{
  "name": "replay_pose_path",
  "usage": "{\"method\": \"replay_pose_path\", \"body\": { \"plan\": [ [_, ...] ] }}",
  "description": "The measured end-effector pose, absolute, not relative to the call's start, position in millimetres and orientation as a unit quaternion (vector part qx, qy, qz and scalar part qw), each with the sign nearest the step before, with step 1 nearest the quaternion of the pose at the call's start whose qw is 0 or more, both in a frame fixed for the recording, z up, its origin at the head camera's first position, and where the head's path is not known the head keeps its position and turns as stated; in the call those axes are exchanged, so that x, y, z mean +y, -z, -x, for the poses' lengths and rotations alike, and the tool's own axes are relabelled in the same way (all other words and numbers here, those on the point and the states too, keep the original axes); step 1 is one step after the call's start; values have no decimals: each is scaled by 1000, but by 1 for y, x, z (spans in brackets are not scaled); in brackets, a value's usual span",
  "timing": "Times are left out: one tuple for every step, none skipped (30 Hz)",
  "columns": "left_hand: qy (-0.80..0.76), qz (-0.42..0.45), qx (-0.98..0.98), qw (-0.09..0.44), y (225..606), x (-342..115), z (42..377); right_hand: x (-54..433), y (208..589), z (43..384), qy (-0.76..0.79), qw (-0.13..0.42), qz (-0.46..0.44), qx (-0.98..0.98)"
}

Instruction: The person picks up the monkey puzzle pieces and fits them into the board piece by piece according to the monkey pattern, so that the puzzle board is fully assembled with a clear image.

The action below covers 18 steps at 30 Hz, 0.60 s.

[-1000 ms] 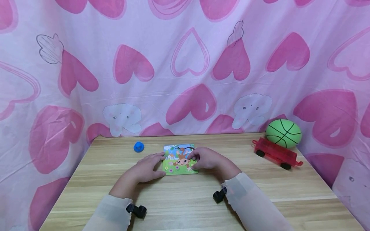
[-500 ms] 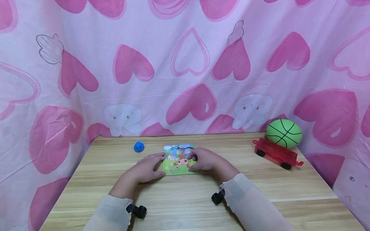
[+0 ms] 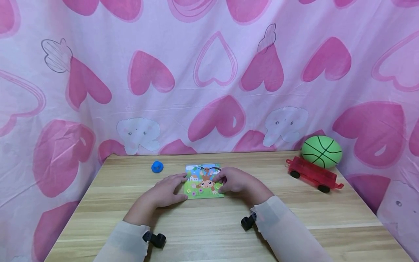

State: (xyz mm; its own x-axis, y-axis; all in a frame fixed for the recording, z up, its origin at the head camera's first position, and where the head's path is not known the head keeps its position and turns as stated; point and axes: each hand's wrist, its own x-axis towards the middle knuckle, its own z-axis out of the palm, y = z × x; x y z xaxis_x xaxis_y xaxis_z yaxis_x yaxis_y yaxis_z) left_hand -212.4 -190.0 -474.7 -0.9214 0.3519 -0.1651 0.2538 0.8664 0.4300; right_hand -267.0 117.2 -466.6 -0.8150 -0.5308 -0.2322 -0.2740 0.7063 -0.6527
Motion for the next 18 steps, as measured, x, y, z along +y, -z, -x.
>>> {"method": "replay_pose_path", "body": {
  "plan": [
    [-204, -158, 959, 120, 475, -190, 212, 117, 467, 267, 311, 207, 222, 901],
    [-203, -157, 959, 120, 475, -191, 212, 117, 466, 267, 311, 207, 223, 900],
    [-203, -157, 959, 121, 475, -191, 212, 116, 467, 267, 312, 207, 227, 899],
    [-202, -156, 959, 121, 475, -191, 212, 116, 467, 267, 314, 206, 230, 898],
    [-201, -156, 959, 122, 474, -192, 211, 116, 467, 268, 317, 205, 234, 896],
    [-201, -155, 960, 122, 474, -192, 211, 116, 468, 268, 320, 205, 237, 894],
    [-200, -156, 960, 121, 474, -192, 211, 116, 468, 269, 324, 205, 238, 892],
    [-199, -157, 960, 121, 474, -192, 211, 116, 468, 270, 329, 205, 240, 890],
    [-198, -158, 960, 120, 474, -192, 210, 116, 468, 270, 333, 206, 239, 889],
    [-197, -159, 960, 119, 474, -192, 210, 116, 468, 271, 339, 206, 236, 887],
    [-197, -159, 960, 118, 475, -192, 211, 116, 468, 271, 344, 207, 232, 886],
    [-199, -160, 960, 118, 474, -192, 211, 116, 469, 271, 348, 208, 227, 885],
    [-199, -159, 960, 118, 475, -192, 211, 116, 469, 271, 353, 209, 223, 884],
    [-202, -160, 959, 117, 475, -192, 211, 117, 468, 271, 356, 209, 220, 884],
    [-207, -160, 958, 117, 474, -193, 211, 118, 468, 271, 361, 209, 216, 883],
    [-211, -163, 957, 114, 474, -193, 212, 119, 468, 272, 366, 207, 215, 882],
    [-217, -165, 956, 110, 473, -194, 212, 120, 466, 272, 371, 206, 213, 880],
    [-225, -168, 954, 105, 471, -194, 213, 122, 464, 272, 372, 202, 215, 880]
  ]
}}
